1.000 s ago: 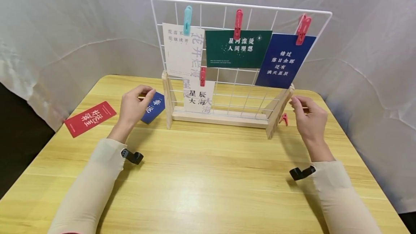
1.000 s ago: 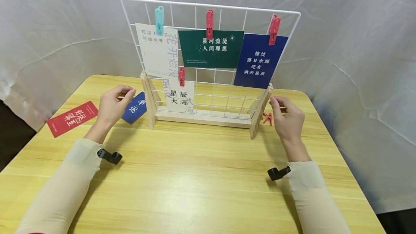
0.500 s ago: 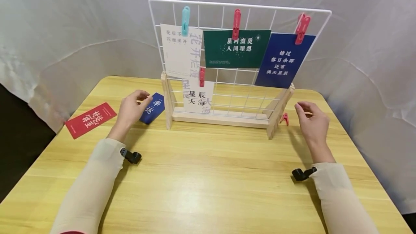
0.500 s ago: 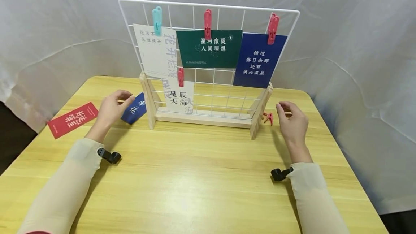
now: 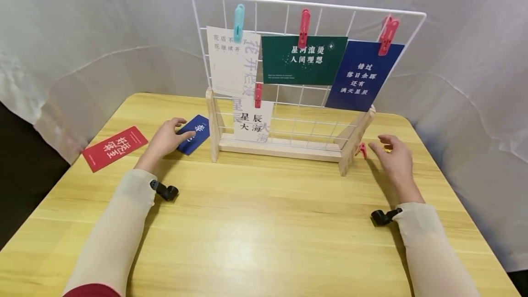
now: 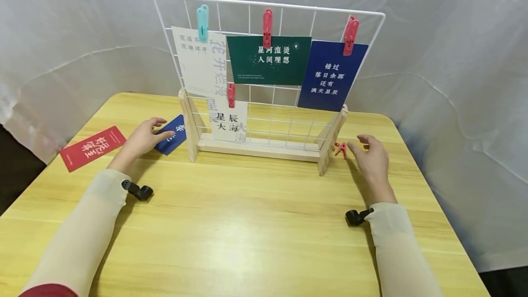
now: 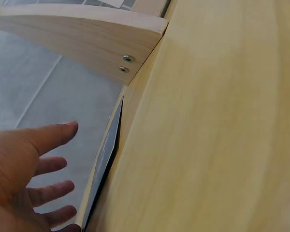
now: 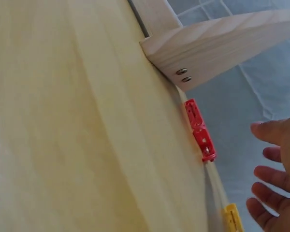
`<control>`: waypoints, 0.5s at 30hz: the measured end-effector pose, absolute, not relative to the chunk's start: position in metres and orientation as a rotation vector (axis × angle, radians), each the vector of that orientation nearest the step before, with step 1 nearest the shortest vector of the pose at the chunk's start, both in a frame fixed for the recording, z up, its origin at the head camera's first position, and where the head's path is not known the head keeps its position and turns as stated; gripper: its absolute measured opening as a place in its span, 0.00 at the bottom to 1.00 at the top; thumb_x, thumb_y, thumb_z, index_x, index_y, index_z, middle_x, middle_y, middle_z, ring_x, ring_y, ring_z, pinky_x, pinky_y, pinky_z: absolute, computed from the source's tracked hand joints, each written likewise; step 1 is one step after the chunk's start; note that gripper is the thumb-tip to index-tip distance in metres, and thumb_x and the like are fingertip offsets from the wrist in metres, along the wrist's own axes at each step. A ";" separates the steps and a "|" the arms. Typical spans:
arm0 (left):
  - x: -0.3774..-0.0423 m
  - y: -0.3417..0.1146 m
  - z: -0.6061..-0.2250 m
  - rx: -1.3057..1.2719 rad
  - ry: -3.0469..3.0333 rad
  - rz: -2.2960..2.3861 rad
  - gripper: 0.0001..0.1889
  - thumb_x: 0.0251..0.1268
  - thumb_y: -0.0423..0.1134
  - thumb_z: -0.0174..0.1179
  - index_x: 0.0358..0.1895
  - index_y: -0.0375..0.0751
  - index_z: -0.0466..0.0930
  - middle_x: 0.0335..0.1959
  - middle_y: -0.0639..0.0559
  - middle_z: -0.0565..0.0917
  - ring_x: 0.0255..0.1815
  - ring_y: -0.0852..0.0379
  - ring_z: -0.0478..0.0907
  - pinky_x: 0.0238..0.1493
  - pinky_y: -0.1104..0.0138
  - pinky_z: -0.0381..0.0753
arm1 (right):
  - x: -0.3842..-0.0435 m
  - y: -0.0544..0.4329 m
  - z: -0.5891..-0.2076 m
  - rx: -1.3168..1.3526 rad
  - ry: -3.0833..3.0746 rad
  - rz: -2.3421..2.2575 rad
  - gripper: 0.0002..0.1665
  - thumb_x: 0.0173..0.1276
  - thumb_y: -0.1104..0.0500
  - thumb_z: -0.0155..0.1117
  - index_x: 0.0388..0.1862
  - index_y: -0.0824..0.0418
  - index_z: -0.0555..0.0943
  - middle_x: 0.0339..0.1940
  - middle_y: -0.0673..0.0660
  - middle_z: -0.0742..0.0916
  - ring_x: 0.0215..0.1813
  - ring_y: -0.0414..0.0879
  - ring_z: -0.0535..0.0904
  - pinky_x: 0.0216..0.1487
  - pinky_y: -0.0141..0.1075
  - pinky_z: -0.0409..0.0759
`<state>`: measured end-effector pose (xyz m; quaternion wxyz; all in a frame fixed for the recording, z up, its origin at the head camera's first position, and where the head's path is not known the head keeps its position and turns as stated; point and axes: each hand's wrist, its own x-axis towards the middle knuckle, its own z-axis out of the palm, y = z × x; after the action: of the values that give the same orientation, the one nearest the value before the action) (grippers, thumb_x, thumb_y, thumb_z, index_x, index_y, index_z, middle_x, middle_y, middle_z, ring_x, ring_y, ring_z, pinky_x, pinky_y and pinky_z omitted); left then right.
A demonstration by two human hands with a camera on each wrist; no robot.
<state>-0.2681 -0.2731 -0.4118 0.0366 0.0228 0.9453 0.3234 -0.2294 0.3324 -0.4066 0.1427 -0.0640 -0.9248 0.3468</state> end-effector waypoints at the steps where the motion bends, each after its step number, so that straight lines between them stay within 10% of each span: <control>1: -0.269 -0.274 -0.411 0.065 2.898 0.973 0.38 0.71 0.56 0.55 0.72 0.31 0.58 0.68 0.25 0.63 0.68 0.29 0.60 0.65 0.40 0.61 | -0.230 0.334 -0.408 -0.193 -2.693 1.012 0.35 0.71 0.42 0.60 0.65 0.67 0.73 0.62 0.69 0.77 0.61 0.66 0.71 0.58 0.58 0.70; 15: -0.269 -0.269 -0.416 0.031 2.896 0.735 0.56 0.60 0.62 0.63 0.72 0.18 0.46 0.67 0.18 0.57 0.67 0.22 0.53 0.66 0.38 0.56 | -0.234 0.343 -0.426 -0.183 -2.824 0.898 0.40 0.71 0.41 0.59 0.68 0.69 0.67 0.62 0.73 0.75 0.60 0.68 0.72 0.60 0.60 0.66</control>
<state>-0.2689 -0.2694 -0.4157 0.0767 0.0102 0.9664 0.2452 -0.2343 0.3429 -0.4263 0.0865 -0.0616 -0.9476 0.3012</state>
